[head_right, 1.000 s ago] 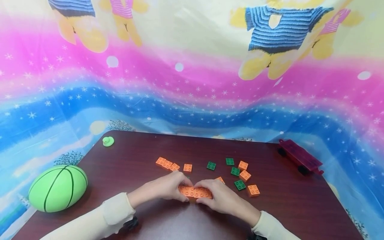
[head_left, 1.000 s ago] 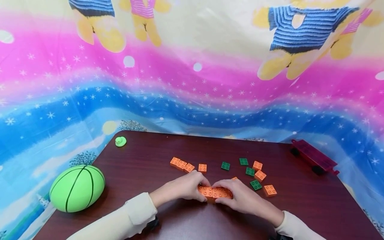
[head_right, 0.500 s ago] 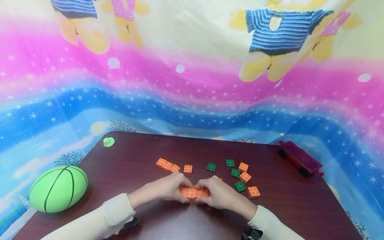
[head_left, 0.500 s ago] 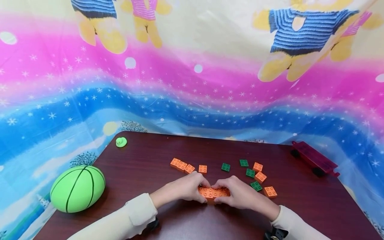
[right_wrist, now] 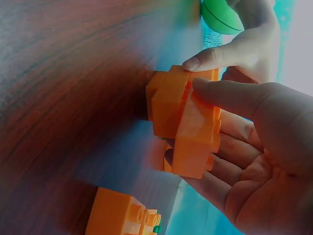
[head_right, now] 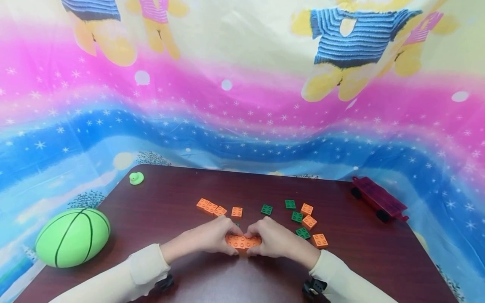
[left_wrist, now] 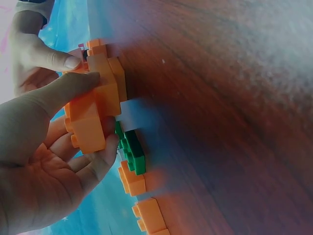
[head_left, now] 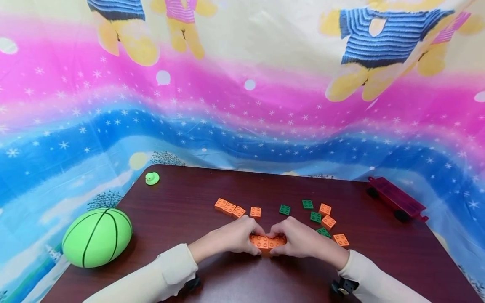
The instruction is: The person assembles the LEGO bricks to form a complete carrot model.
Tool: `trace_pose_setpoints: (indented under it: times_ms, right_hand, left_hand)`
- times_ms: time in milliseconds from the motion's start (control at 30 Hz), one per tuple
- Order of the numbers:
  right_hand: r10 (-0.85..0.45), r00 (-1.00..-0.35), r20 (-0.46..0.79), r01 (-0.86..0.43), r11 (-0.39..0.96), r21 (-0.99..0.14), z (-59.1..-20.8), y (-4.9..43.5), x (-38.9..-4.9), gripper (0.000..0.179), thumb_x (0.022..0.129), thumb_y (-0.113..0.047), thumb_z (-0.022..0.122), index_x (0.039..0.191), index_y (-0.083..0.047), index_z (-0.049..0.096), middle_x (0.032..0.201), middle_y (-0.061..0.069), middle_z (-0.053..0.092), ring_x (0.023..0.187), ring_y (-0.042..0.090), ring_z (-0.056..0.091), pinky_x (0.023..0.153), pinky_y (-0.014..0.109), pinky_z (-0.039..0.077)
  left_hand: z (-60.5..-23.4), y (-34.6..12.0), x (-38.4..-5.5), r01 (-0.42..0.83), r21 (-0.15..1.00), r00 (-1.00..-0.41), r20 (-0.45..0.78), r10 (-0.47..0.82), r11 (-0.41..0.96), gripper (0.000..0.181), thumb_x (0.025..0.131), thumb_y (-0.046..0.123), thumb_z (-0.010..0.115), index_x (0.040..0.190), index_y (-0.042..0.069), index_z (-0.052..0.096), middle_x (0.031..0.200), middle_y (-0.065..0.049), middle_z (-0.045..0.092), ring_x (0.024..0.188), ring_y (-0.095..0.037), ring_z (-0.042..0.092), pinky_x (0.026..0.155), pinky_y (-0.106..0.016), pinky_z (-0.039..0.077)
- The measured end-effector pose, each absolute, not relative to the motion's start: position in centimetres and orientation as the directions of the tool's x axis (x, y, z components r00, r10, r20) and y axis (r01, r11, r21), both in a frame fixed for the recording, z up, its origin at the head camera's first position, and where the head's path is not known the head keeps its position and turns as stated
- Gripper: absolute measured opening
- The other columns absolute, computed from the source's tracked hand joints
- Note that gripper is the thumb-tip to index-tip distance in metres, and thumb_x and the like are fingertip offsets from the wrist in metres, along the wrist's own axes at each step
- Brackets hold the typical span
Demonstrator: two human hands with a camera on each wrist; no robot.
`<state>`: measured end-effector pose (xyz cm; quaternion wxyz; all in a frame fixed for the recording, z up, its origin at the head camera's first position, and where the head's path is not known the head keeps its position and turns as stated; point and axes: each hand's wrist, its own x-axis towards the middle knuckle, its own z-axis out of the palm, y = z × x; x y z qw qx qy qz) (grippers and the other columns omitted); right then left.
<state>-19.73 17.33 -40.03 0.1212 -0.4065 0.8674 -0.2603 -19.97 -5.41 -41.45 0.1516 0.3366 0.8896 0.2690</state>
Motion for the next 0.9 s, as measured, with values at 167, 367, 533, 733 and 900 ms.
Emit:
trace_pose_setpoints:
  times_ms: [167,367,533,733,900]
  right_hand:
    - [-0.741,-0.672,-0.012,-0.61,0.562,-0.559,-40.0,17.2,-19.5,0.021,0.086,-0.024,0.084,0.106,-0.017,0.08,0.093,-0.008,0.078,0.072,-0.006,0.059,0.065,0.017,0.05]
    - [-0.73,-0.683,-0.007,-0.598,0.565,-0.568,-40.2,17.2,-19.4,0.027,0.087,-0.025,0.084,0.112,-0.014,0.08,0.1,-0.003,0.08,0.078,-0.004,0.064,0.068,0.017,0.052]
    - [-0.721,-0.693,0.013,-0.593,0.561,-0.577,-40.5,17.3,-19.2,0.033,0.086,-0.025,0.084,0.116,-0.012,0.08,0.105,0.003,0.08,0.084,0.0,0.069,0.07,0.018,0.055]
    - [-0.702,-0.71,0.061,-0.611,0.571,-0.548,-41.5,17.5,-18.3,0.027,0.09,-0.025,0.08,0.115,-0.014,0.079,0.102,0.001,0.08,0.076,-0.006,0.064,0.062,0.017,0.05]
    - [-0.716,-0.696,0.051,-0.654,0.602,-0.458,-41.2,17.3,-17.8,0.013,0.094,-0.025,0.076,0.105,-0.02,0.071,0.091,-0.01,0.073,0.073,-0.006,0.059,0.064,0.018,0.05]
  left_hand:
    - [-41.4,-5.4,-20.0,0.519,0.569,-0.734,-0.087,0.674,0.638,0.028,0.08,0.021,0.088,0.107,0.022,0.081,0.089,0.02,0.073,0.072,0.002,0.052,0.066,-0.016,0.044]
    - [-41.4,-5.5,-20.0,0.52,0.564,-0.736,-0.085,0.671,0.641,0.028,0.079,0.021,0.088,0.106,0.023,0.081,0.089,0.02,0.073,0.074,0.0,0.051,0.067,-0.017,0.043]
    - [-41.4,-5.4,-19.8,0.537,0.552,-0.732,-0.07,0.677,0.638,0.027,0.08,0.019,0.087,0.106,0.02,0.081,0.086,0.018,0.072,0.068,0.001,0.05,0.062,-0.016,0.042]
    - [-41.3,-5.4,-19.5,0.574,0.506,-0.721,-0.06,0.69,0.644,0.026,0.081,0.019,0.087,0.106,0.019,0.08,0.083,0.017,0.07,0.065,0.001,0.048,0.059,-0.016,0.04]
    - [-41.2,-5.3,-19.5,0.574,0.492,-0.728,-0.059,0.683,0.654,0.028,0.081,0.021,0.087,0.108,0.019,0.08,0.084,0.017,0.07,0.065,0.0,0.047,0.058,-0.016,0.039]
